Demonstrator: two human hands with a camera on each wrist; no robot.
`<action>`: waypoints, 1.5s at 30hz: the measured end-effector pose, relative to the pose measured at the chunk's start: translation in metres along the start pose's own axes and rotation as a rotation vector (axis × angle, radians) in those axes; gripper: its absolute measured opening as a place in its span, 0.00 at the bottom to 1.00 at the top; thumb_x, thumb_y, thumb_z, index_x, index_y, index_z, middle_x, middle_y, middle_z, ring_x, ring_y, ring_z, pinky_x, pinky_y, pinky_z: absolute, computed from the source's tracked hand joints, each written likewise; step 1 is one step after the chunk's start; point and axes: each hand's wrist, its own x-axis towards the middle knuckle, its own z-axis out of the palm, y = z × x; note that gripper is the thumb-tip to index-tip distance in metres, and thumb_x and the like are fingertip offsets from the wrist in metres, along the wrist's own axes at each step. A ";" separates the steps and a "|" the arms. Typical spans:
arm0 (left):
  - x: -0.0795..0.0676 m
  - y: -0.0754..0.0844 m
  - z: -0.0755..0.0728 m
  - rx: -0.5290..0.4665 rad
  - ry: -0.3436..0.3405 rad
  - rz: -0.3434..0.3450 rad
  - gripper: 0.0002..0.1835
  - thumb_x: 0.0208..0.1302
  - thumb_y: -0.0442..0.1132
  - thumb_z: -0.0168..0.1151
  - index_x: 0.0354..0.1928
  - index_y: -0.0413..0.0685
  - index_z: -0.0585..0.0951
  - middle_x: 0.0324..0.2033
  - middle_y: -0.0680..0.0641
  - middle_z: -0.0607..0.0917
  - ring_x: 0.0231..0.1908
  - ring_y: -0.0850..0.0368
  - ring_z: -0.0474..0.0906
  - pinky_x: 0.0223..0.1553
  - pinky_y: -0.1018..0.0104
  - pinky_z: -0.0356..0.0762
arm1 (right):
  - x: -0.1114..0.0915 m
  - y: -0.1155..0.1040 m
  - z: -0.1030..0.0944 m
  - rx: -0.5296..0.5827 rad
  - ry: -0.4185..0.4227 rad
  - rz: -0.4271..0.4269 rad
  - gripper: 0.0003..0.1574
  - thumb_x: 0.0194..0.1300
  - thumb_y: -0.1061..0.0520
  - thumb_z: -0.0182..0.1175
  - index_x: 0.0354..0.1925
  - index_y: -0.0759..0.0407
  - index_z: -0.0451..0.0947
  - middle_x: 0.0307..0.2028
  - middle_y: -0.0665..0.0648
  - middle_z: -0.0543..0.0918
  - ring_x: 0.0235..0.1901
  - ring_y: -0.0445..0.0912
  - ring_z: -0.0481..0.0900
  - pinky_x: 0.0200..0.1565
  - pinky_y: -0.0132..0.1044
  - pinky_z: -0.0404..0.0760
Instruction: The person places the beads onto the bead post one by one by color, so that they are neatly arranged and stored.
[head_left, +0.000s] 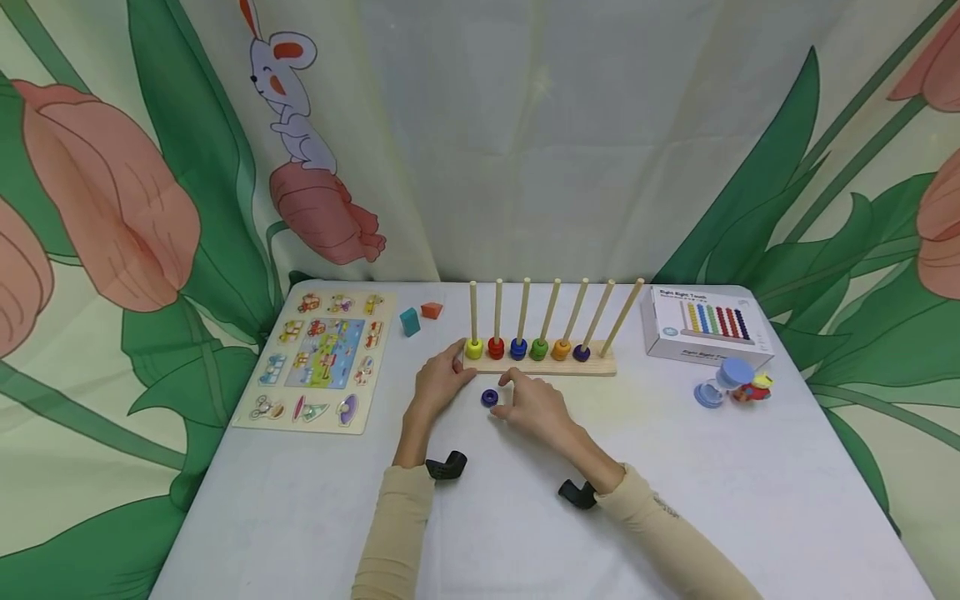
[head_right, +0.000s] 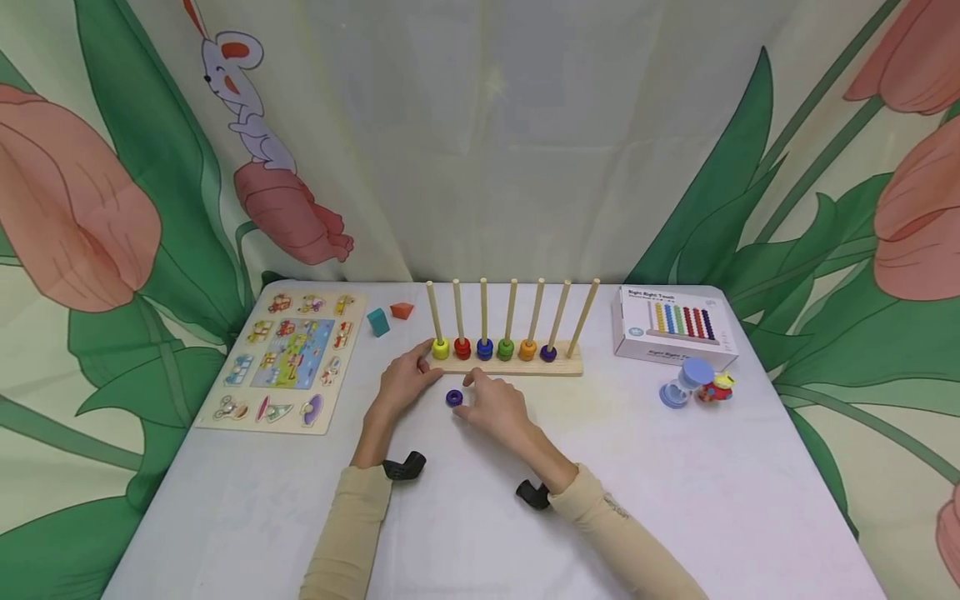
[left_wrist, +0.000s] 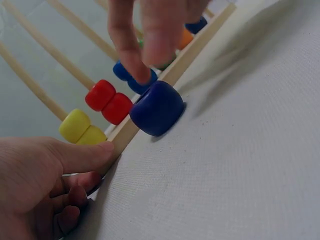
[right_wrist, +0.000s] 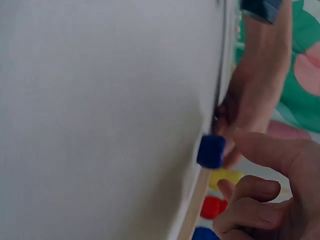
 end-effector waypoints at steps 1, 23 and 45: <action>0.000 0.001 0.000 -0.001 -0.001 0.002 0.35 0.59 0.49 0.67 0.67 0.50 0.69 0.22 0.53 0.75 0.22 0.58 0.69 0.26 0.63 0.62 | 0.000 -0.001 0.003 -0.008 -0.018 -0.001 0.32 0.52 0.43 0.71 0.51 0.54 0.74 0.16 0.48 0.72 0.17 0.41 0.69 0.19 0.38 0.66; 0.000 0.002 0.000 -0.017 -0.006 -0.001 0.35 0.59 0.49 0.66 0.68 0.50 0.68 0.22 0.53 0.75 0.22 0.57 0.69 0.26 0.63 0.62 | -0.008 -0.007 -0.017 -0.003 0.086 -0.030 0.22 0.58 0.45 0.66 0.46 0.54 0.76 0.15 0.46 0.72 0.14 0.40 0.69 0.16 0.36 0.67; -0.002 0.000 -0.001 -0.055 -0.007 -0.008 0.34 0.60 0.48 0.66 0.67 0.49 0.68 0.22 0.51 0.75 0.22 0.56 0.69 0.23 0.64 0.62 | -0.012 0.008 -0.176 -0.004 0.606 -0.034 0.29 0.63 0.41 0.61 0.51 0.62 0.76 0.16 0.53 0.71 0.14 0.47 0.65 0.16 0.40 0.59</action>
